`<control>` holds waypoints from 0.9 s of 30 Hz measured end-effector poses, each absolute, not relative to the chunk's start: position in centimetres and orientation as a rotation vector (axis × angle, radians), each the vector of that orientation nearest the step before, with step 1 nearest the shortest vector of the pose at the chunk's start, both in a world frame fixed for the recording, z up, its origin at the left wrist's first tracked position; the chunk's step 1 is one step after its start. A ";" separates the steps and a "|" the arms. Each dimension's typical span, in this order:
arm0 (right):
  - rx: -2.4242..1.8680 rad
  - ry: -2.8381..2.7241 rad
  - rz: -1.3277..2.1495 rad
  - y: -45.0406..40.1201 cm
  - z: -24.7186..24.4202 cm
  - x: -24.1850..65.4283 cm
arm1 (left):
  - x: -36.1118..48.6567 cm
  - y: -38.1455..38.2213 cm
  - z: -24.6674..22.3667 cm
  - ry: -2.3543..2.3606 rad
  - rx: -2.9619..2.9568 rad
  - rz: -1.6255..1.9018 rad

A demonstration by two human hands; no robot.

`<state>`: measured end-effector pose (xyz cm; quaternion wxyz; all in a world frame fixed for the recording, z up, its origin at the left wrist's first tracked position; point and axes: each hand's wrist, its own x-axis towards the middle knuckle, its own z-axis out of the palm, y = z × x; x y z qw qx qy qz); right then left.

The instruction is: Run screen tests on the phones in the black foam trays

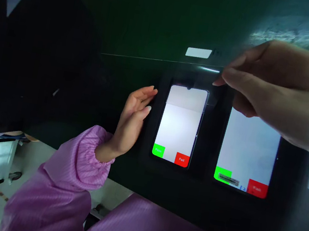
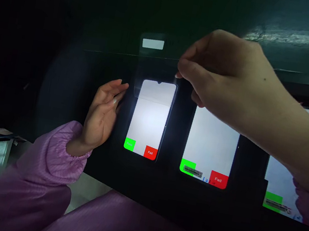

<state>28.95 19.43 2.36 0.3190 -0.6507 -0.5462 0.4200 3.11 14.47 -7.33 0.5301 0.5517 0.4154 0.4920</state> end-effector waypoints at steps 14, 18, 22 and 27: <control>-1.526 -1.590 1.113 19.2 1.4 30.5 | 3.4 13.0 -6.1 1.101 1.859 1.026; -1.443 -1.612 1.122 19.2 0.5 31.0 | 3.2 12.1 -5.4 1.049 2.346 0.804; -1.397 -1.628 1.136 19.2 -0.3 31.1 | 3.1 11.3 -5.1 1.068 2.407 0.670; -1.389 -1.649 1.124 19.0 -0.1 31.0 | 1.9 11.7 -4.2 1.017 2.220 0.762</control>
